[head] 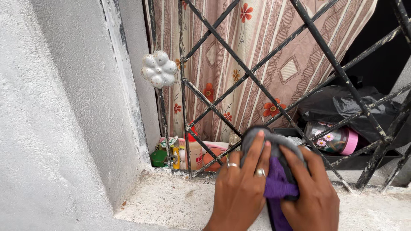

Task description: The person wipes a decorative metal window grill with a purple cloth.

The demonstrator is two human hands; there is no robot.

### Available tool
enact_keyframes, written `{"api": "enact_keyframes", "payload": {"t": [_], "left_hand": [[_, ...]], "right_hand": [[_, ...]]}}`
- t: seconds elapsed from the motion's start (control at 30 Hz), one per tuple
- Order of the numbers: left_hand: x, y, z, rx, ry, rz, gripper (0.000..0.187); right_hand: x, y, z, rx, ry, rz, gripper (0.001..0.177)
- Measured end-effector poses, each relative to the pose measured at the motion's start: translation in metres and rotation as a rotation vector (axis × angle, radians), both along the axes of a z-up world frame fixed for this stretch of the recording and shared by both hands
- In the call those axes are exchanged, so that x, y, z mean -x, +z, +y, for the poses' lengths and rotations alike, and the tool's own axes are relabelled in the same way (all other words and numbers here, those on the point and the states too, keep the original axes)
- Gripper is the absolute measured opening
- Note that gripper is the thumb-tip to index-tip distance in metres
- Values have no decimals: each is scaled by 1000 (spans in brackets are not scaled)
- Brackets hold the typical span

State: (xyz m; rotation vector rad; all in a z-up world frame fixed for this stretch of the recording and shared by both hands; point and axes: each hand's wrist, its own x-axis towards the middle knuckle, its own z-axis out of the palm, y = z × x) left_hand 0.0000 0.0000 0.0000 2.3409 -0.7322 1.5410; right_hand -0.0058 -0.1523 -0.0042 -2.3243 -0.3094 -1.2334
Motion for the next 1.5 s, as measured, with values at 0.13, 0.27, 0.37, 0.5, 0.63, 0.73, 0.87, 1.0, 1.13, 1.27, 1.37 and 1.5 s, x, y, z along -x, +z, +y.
{"api": "enact_keyframes", "payload": {"t": [0.13,0.27,0.37,0.5,0.63,0.73,0.87,1.0,1.13,1.27,1.37,1.5], "left_hand": [[-18,41,0,21,-1,27,71],[-23,50,1,33,-56,158,79],[-26,42,-1,34,-45,181,78],[-20,25,-2,3,18,164,75],[-6,24,-5,-80,0,319,74],[-4,38,-9,-80,-15,306,79],[-17,58,-19,-20,-18,57,77],[-35,66,-13,-31,-52,123,78],[-37,46,-7,-41,-30,171,75],[-41,22,-16,-150,134,133,56],[-36,14,-19,-141,149,96,56],[-26,24,-21,-191,114,188,60]], "right_hand": [[-23,37,14,-46,-16,-74,88],[-31,49,14,-28,49,-56,87],[-30,44,11,-31,68,23,87],[-26,36,3,40,84,180,89],[-16,31,-5,3,164,302,96],[-7,33,-8,-36,112,181,95],[-19,43,-5,-47,29,-125,82],[-35,43,4,-58,-47,-109,87],[-44,28,12,-112,-28,38,92],[-45,16,4,-92,-3,184,86],[-39,15,-1,-12,31,174,96],[-18,21,-3,-30,-46,212,93]]}}
